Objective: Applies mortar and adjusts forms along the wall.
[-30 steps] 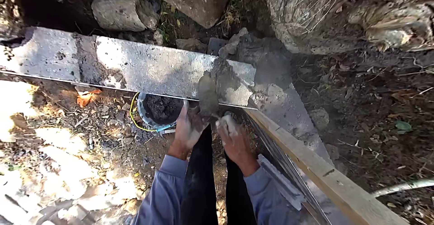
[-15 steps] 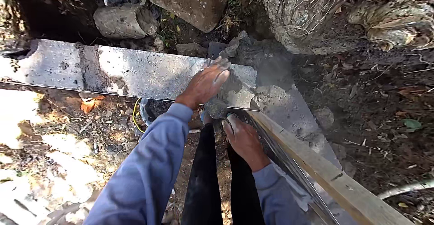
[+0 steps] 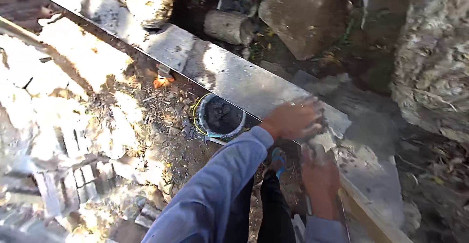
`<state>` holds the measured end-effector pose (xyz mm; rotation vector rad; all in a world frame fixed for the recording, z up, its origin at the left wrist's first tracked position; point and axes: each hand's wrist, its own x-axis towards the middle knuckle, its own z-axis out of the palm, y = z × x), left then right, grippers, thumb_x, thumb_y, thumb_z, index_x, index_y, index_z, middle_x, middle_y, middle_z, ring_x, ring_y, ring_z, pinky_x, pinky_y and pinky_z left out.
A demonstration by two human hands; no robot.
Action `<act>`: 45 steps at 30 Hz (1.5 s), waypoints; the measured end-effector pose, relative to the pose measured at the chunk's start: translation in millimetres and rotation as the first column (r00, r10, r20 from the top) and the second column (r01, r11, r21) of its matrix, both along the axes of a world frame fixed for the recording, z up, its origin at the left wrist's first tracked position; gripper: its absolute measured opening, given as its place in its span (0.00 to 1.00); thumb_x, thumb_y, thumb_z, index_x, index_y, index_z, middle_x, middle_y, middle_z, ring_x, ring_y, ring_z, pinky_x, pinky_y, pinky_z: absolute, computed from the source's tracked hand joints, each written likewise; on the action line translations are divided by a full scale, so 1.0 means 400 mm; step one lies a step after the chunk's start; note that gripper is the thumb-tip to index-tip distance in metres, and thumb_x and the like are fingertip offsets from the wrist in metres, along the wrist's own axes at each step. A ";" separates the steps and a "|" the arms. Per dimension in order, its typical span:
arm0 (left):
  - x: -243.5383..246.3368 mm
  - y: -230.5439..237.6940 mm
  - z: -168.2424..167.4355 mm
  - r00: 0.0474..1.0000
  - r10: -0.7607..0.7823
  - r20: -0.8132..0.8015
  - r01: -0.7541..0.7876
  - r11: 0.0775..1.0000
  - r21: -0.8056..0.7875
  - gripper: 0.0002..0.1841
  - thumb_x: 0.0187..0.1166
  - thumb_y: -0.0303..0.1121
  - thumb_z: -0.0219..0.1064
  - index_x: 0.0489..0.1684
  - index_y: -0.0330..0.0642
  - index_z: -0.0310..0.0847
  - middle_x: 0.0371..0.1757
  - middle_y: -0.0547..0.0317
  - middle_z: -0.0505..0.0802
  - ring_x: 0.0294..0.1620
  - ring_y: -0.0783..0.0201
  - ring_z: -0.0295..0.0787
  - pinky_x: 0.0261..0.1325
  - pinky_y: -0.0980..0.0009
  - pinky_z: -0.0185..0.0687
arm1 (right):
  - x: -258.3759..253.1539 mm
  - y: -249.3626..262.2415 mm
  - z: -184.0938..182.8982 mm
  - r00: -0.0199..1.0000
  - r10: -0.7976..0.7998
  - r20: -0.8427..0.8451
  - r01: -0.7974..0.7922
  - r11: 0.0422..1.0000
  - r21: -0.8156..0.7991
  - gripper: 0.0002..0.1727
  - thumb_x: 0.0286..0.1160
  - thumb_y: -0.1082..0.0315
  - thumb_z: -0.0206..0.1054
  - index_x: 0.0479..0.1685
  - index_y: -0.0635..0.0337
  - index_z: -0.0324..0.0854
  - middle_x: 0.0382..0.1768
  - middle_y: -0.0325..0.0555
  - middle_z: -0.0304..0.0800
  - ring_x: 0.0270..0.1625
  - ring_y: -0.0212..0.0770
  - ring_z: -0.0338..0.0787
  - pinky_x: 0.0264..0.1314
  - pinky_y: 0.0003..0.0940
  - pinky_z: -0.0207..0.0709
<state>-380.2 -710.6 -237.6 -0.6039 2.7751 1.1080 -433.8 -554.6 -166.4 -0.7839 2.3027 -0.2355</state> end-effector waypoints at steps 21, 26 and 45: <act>0.779 0.466 0.028 -0.406 0.847 0.342 -0.865 -0.477 0.155 0.21 0.91 0.38 0.57 0.68 0.27 0.76 0.59 0.43 0.88 0.52 0.65 0.89 0.60 0.66 0.86 | 0.285 0.012 -0.023 0.925 0.304 0.230 -0.203 0.903 -0.380 0.20 0.83 0.59 0.63 0.63 0.65 0.86 0.55 0.56 0.92 0.49 0.49 0.95 0.50 0.48 0.89; 0.859 0.700 0.020 -0.249 0.771 0.586 -0.968 -0.183 -0.171 0.19 0.87 0.39 0.63 0.55 0.27 0.86 0.46 0.31 0.93 0.47 0.38 0.92 0.60 0.34 0.80 | 0.140 0.068 0.030 0.876 -0.186 0.446 0.295 0.937 -0.187 0.20 0.90 0.62 0.55 0.69 0.68 0.76 0.26 0.46 0.82 0.22 0.38 0.80 0.29 0.40 0.81; 0.898 0.684 0.024 -0.115 0.661 0.741 -0.993 -0.088 -0.075 0.22 0.86 0.38 0.64 0.74 0.39 0.80 0.64 0.42 0.91 0.67 0.44 0.88 0.75 0.43 0.76 | 0.316 0.086 -0.065 0.767 0.466 0.440 -0.607 0.750 0.262 0.29 0.92 0.51 0.53 0.81 0.63 0.71 0.70 0.63 0.85 0.75 0.59 0.84 0.78 0.58 0.73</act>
